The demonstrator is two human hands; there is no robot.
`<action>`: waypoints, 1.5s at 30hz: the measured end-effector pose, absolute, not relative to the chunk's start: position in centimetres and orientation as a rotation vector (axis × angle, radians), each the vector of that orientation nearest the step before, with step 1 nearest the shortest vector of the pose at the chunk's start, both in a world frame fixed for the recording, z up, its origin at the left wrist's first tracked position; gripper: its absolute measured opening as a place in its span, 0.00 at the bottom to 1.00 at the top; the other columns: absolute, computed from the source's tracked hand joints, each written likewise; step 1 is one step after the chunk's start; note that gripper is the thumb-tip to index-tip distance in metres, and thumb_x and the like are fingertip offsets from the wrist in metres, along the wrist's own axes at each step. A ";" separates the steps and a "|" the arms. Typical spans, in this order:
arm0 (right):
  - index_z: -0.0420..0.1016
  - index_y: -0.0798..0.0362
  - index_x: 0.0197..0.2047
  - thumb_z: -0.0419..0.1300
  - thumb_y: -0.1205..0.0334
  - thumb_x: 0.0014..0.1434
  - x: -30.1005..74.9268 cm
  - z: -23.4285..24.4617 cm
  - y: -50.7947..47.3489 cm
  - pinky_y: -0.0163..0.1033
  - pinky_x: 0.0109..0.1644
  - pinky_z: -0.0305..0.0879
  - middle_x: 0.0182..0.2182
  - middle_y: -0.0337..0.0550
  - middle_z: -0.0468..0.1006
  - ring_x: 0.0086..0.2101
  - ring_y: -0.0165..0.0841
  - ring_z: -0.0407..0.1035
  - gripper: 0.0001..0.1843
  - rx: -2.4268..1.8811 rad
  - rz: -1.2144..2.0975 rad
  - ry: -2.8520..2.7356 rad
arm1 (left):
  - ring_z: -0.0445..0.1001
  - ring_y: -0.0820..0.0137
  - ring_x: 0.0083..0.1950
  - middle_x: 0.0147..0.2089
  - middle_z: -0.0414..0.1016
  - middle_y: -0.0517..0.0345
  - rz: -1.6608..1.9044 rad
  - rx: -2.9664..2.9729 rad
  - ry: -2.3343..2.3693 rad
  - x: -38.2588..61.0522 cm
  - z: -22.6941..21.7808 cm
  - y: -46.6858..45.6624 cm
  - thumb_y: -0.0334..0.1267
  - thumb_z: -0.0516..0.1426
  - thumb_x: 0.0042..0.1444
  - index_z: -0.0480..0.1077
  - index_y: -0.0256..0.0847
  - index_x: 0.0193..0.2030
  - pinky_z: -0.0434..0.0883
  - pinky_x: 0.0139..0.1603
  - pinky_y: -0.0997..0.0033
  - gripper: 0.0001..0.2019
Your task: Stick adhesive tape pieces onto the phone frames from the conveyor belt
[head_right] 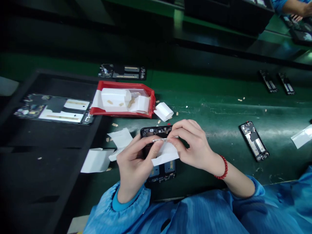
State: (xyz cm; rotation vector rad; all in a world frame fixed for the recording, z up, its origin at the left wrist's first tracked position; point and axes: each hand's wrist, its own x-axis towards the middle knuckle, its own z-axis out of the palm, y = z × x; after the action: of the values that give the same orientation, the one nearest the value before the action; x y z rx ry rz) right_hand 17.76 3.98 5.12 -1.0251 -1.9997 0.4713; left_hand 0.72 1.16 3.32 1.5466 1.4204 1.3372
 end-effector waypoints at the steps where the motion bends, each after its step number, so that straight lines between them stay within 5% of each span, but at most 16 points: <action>1: 0.74 0.52 0.36 0.60 0.70 0.66 17.7 5.0 4.0 0.42 0.40 0.71 0.34 0.43 0.79 0.35 0.33 0.73 0.06 -1.026 0.478 -2.002 | 0.78 0.70 0.34 0.35 0.80 0.59 1.347 1.544 1.420 0.8 3.3 1.2 0.31 0.62 0.60 0.79 0.42 0.35 0.75 0.35 0.73 0.04; 5: 0.75 0.51 0.38 0.60 0.69 0.67 18.0 5.2 4.3 0.44 0.43 0.72 0.36 0.44 0.79 0.37 0.34 0.74 0.05 -1.005 0.428 -2.074 | 0.79 0.70 0.34 0.35 0.80 0.59 1.364 1.547 1.417 0.8 3.2 1.2 0.31 0.63 0.59 0.79 0.42 0.35 0.76 0.36 0.73 0.04; 13: 0.77 0.48 0.41 0.59 0.69 0.68 19.1 6.9 4.5 0.60 0.69 0.60 0.43 0.41 0.84 0.44 0.36 0.75 0.08 -0.984 0.088 -2.412 | 0.78 0.71 0.34 0.35 0.79 0.58 1.316 1.623 1.427 0.9 3.3 1.3 0.31 0.62 0.60 0.79 0.41 0.36 0.76 0.35 0.73 0.03; 17: 0.78 0.46 0.39 0.54 0.73 0.68 19.2 6.8 4.6 0.66 0.70 0.59 0.43 0.39 0.84 0.42 0.36 0.75 0.15 -0.882 0.072 -2.409 | 0.78 0.71 0.33 0.36 0.80 0.58 1.282 1.635 1.442 0.9 3.0 1.2 0.33 0.62 0.61 0.80 0.41 0.37 0.76 0.34 0.73 0.04; 27: 0.74 0.51 0.45 0.54 0.72 0.70 20.0 6.8 5.3 0.66 0.69 0.62 0.52 0.47 0.83 0.50 0.38 0.76 0.10 -0.742 0.011 -2.578 | 0.79 0.70 0.34 0.35 0.79 0.57 1.280 1.627 1.434 1.1 2.6 1.3 0.34 0.61 0.62 0.80 0.41 0.36 0.76 0.37 0.73 0.05; 31: 0.74 0.51 0.41 0.59 0.68 0.68 20.3 7.5 5.2 0.58 0.65 0.68 0.49 0.48 0.82 0.48 0.36 0.77 0.04 -0.832 0.377 -2.412 | 0.81 0.68 0.36 0.37 0.81 0.55 1.228 1.578 1.432 1.3 2.2 1.4 0.34 0.61 0.61 0.80 0.41 0.37 0.77 0.39 0.72 0.05; 35: 0.77 0.51 0.35 0.65 0.66 0.64 19.8 8.2 5.3 0.43 0.51 0.78 0.46 0.47 0.81 0.44 0.34 0.78 0.05 -0.958 1.025 -1.920 | 0.83 0.61 0.45 0.45 0.83 0.50 1.105 1.617 1.455 1.3 1.4 1.8 0.37 0.61 0.60 0.82 0.41 0.43 0.79 0.45 0.66 0.09; 40: 0.79 0.52 0.31 0.69 0.66 0.61 18.3 9.2 5.2 0.38 0.46 0.81 0.43 0.45 0.82 0.40 0.31 0.79 0.06 -0.912 1.519 -1.521 | 0.81 0.59 0.51 0.53 0.81 0.51 0.996 1.549 1.421 -0.7 1.4 1.7 0.37 0.58 0.60 0.79 0.45 0.54 0.78 0.49 0.61 0.16; 45: 0.79 0.53 0.29 0.69 0.71 0.57 15.7 9.6 4.2 0.37 0.48 0.81 0.43 0.46 0.83 0.42 0.31 0.79 0.06 -0.826 1.657 -1.446 | 0.83 0.64 0.40 0.45 0.83 0.57 1.305 0.859 1.305 -1.4 4.0 1.2 0.38 0.66 0.55 0.60 0.51 0.71 0.79 0.45 0.67 0.37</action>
State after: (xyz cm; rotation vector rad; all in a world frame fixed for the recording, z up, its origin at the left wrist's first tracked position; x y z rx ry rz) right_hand 15.66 4.17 9.63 -0.8260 -1.4464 1.6572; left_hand -1.43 1.18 4.01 0.8589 1.3050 1.3053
